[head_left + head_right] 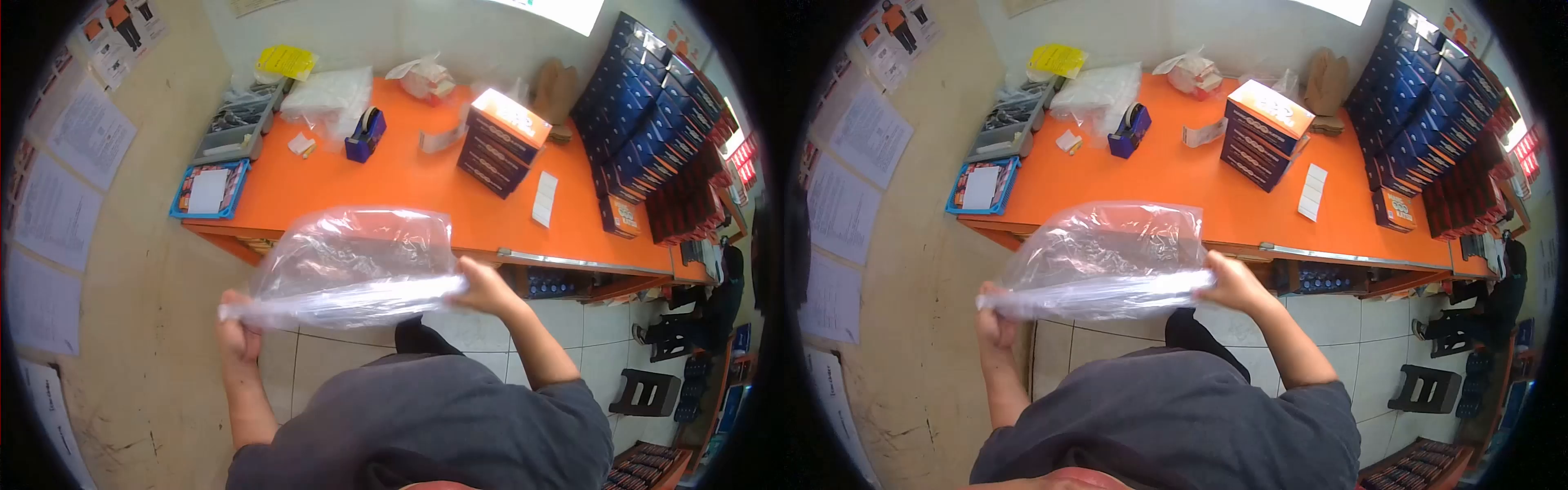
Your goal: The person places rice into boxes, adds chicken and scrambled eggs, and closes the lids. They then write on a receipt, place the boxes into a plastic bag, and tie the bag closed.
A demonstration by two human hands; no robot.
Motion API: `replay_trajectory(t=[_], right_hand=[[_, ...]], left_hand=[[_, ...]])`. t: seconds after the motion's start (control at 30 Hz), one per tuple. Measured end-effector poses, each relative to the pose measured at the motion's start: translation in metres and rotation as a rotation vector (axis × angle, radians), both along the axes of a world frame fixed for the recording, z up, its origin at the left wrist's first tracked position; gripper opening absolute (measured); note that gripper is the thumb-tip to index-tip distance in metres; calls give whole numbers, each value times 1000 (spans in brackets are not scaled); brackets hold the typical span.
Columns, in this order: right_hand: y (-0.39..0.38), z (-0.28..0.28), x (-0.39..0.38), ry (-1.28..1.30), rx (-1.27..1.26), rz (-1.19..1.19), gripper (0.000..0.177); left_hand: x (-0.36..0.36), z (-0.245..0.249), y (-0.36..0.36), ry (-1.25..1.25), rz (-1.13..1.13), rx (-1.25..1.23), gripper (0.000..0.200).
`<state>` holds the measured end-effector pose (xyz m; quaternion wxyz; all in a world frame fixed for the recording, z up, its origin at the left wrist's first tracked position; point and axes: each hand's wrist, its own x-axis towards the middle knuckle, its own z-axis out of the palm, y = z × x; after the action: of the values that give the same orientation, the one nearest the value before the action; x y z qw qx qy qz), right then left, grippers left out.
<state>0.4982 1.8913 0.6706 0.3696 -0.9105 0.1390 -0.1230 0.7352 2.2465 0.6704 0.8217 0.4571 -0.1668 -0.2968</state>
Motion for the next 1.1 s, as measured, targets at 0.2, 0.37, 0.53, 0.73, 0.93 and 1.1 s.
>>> replay_trajectory(t=[0.2,0.37,0.53,0.73,0.93,1.1], right_hand=[[-94,-47,53,-442,1481,-241,9],[-85,-57,85,196,187,189,45],[-187,-70,111,7,1103,-379,33],[-163,-54,170,-18,-142,-449,36],[-132,9,223,101,3,120,38],[-123,-91,275,718,-142,10,46]], left_hand=[[14,-14,-51,-928,-270,983,29],[99,16,-87,154,164,389,22],[144,-8,-125,-378,-524,773,31],[210,-63,-217,138,62,800,36],[210,-20,-271,-1401,351,977,35],[204,-91,-348,-1200,-940,792,43]])
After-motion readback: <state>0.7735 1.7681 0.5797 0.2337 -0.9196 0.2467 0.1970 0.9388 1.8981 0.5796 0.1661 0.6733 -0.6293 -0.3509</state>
